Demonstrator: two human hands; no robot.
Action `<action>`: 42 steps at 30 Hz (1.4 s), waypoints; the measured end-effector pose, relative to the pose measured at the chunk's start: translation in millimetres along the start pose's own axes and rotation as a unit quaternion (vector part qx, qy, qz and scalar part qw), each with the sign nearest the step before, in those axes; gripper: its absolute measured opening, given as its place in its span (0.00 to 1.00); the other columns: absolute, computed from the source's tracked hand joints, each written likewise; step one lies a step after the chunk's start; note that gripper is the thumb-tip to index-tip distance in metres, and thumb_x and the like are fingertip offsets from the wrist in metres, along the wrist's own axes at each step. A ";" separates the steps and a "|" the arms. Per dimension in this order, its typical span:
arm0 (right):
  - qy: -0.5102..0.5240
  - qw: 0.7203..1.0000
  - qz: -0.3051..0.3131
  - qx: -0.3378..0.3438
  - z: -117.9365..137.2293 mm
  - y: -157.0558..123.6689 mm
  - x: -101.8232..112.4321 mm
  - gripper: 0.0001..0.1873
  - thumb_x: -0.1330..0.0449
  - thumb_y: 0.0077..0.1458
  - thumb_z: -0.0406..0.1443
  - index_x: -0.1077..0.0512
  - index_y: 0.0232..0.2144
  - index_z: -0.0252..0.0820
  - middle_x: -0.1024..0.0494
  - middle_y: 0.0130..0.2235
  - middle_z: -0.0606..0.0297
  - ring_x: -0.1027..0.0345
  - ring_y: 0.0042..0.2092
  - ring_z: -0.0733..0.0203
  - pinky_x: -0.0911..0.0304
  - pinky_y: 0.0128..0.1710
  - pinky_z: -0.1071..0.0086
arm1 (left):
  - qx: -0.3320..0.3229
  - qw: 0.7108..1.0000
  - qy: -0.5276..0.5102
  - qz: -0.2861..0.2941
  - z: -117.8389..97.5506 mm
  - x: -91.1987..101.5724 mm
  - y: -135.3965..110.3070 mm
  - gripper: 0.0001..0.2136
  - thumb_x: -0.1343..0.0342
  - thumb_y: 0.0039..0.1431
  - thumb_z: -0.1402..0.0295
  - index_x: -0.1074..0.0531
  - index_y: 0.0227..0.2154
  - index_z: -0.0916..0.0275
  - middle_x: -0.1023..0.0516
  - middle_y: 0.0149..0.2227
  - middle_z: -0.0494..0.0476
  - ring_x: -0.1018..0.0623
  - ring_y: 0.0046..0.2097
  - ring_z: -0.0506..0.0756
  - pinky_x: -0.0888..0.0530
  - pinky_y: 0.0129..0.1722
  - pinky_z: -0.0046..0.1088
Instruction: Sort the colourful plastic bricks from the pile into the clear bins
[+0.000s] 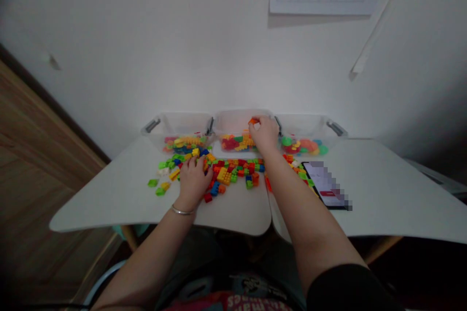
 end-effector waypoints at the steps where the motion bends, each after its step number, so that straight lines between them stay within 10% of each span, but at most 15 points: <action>1: -0.015 1.000 0.010 -0.003 0.0 -0.3 -0.9 0.17 0.44 0.55 0.41 0.23 0.43 0.41 0.20 0.41 0.56 0.31 0.45 0.49 0.41 0.50 0.55 | 0.000 1.000 -0.001 0.000 -0.1 0.3 0.0 0.23 0.47 0.58 0.62 0.29 0.55 0.65 0.29 0.57 0.70 0.32 0.57 0.69 0.33 0.56 0.50; 16: 0.092 0.990 0.100 0.041 -9.5 4.4 -3.9 0.13 0.41 0.51 0.40 0.23 0.39 0.42 0.20 0.42 0.59 0.29 0.46 0.52 0.38 0.52 0.53 | -0.001 1.000 -0.009 -0.003 -0.3 2.2 -1.2 0.23 0.48 0.59 0.61 0.30 0.55 0.65 0.29 0.57 0.69 0.32 0.57 0.69 0.34 0.57 0.50; 24: 0.162 0.985 -0.002 0.066 -4.2 -49.3 41.9 0.12 0.45 0.55 0.39 0.25 0.37 0.41 0.21 0.39 0.58 0.29 0.40 0.54 0.34 0.45 0.57 | -0.001 1.000 -0.009 -0.006 -0.3 2.2 -1.1 0.22 0.48 0.58 0.62 0.29 0.54 0.66 0.29 0.57 0.69 0.31 0.57 0.68 0.34 0.57 0.50; 32: 0.041 0.979 0.134 0.151 15.0 -135.4 -0.5 0.11 0.43 0.55 0.36 0.25 0.41 0.42 0.21 0.42 0.56 0.31 0.47 0.49 0.37 0.50 0.55 | 0.000 1.000 -0.011 0.000 -0.7 0.8 -1.0 0.23 0.48 0.59 0.61 0.30 0.55 0.66 0.30 0.58 0.69 0.32 0.57 0.68 0.34 0.56 0.50; 42: -0.022 0.958 0.191 0.214 14.7 -151.2 -15.9 0.09 0.43 0.58 0.36 0.25 0.39 0.43 0.22 0.44 0.58 0.33 0.49 0.51 0.38 0.53 0.54 | -0.005 1.000 -0.008 -0.007 -0.1 0.8 -1.6 0.23 0.49 0.59 0.60 0.30 0.55 0.66 0.29 0.57 0.69 0.32 0.57 0.68 0.34 0.57 0.49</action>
Point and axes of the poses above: each hand's wrist, its own y-axis towards the middle knuckle, its own x-axis out of the back of the hand, z = x × y, the point moved 8 cm from there along y, towards the middle knuckle
